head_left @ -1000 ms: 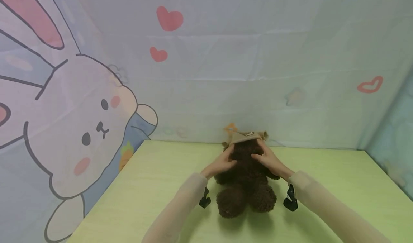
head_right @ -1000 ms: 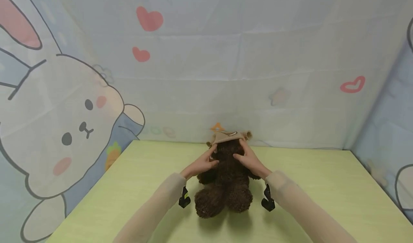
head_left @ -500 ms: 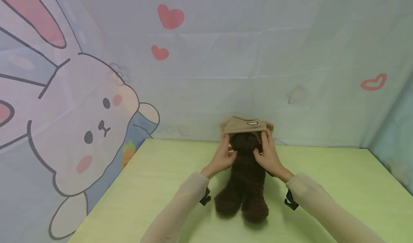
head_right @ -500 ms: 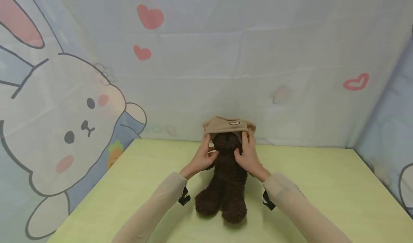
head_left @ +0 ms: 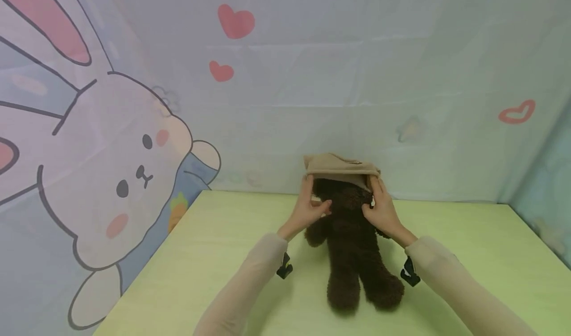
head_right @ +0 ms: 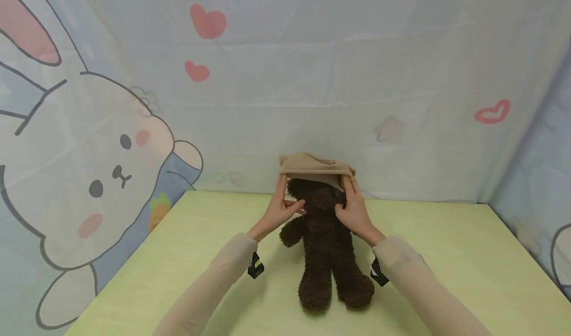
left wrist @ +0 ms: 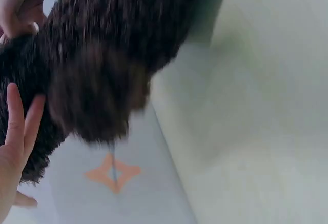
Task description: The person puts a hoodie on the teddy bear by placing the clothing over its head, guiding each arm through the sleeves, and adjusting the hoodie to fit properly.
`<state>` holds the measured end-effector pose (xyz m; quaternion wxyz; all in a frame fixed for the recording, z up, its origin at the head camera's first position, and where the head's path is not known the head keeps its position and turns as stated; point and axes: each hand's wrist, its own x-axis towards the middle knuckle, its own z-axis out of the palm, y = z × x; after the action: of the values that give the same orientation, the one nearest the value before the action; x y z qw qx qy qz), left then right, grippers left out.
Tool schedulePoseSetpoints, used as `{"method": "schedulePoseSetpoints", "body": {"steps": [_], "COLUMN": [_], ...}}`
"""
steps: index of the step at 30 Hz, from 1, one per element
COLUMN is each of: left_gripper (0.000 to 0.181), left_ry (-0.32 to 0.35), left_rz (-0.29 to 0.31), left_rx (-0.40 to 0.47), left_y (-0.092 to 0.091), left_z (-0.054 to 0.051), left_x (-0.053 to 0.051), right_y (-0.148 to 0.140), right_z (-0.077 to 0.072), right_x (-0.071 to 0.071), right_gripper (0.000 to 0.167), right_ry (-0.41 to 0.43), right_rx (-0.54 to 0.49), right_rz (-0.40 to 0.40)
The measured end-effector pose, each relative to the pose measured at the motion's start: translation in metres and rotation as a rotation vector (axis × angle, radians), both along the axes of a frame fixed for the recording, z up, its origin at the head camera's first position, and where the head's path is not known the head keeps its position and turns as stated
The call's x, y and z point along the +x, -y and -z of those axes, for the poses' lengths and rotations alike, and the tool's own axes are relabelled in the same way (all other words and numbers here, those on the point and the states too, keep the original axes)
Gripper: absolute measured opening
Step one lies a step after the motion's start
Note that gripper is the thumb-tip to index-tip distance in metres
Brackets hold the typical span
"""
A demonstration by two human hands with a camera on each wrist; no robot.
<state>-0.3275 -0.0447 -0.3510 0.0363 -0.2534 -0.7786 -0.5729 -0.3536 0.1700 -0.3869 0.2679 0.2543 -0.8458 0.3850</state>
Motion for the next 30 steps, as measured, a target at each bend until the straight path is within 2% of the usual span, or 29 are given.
{"method": "schedulePoseSetpoints", "body": {"steps": [3,6,10,11,15,17,18,22,25,30], "left_gripper": [0.079,0.079,0.077,0.076,0.073,0.071,0.071,0.071,0.072,0.069], "left_ry": [-0.035,-0.030,0.001,0.000,0.042,0.048,0.059,0.087,0.113,0.083], "left_rz": [0.002,0.027,0.038,0.030,-0.003,-0.005,0.000,0.006,-0.024,-0.087], "left_rx": [-0.117,-0.172,-0.189,-0.192,-0.193,-0.175,-0.162,-0.104,-0.088,-0.143], "left_y": [0.000,0.000,-0.001,-0.002,-0.002,-0.003,-0.004,-0.005,-0.007,-0.010], "left_z": [-0.004,-0.005,-0.009,-0.007,-0.017,-0.019,-0.023,-0.011,0.000,0.009], "left_x": [0.001,0.001,0.002,-0.001,0.001,-0.001,0.001,-0.015,-0.027,-0.031], "right_y": [-0.007,-0.013,-0.022,-0.024,-0.031,-0.034,-0.035,-0.038,-0.038,-0.040], "right_z": [-0.004,-0.008,-0.017,-0.021,-0.033,-0.037,-0.039,-0.042,-0.044,-0.043], "right_x": [0.000,-0.001,-0.003,-0.003,-0.005,-0.008,-0.009,-0.011,-0.011,-0.012], "right_gripper": [0.079,0.081,0.078,0.076,0.070,0.067,0.066,0.059,0.055,0.054], "right_ry": [0.082,0.165,0.252,0.265,0.324,0.346,0.362,0.388,0.377,0.393], "right_rx": [0.001,0.004,-0.029,-0.031,-0.033,-0.020,-0.023,-0.005,0.014,0.059], "right_rz": [-0.045,-0.074,-0.109,-0.112,-0.107,-0.087,-0.086,-0.085,-0.069,-0.036]}}
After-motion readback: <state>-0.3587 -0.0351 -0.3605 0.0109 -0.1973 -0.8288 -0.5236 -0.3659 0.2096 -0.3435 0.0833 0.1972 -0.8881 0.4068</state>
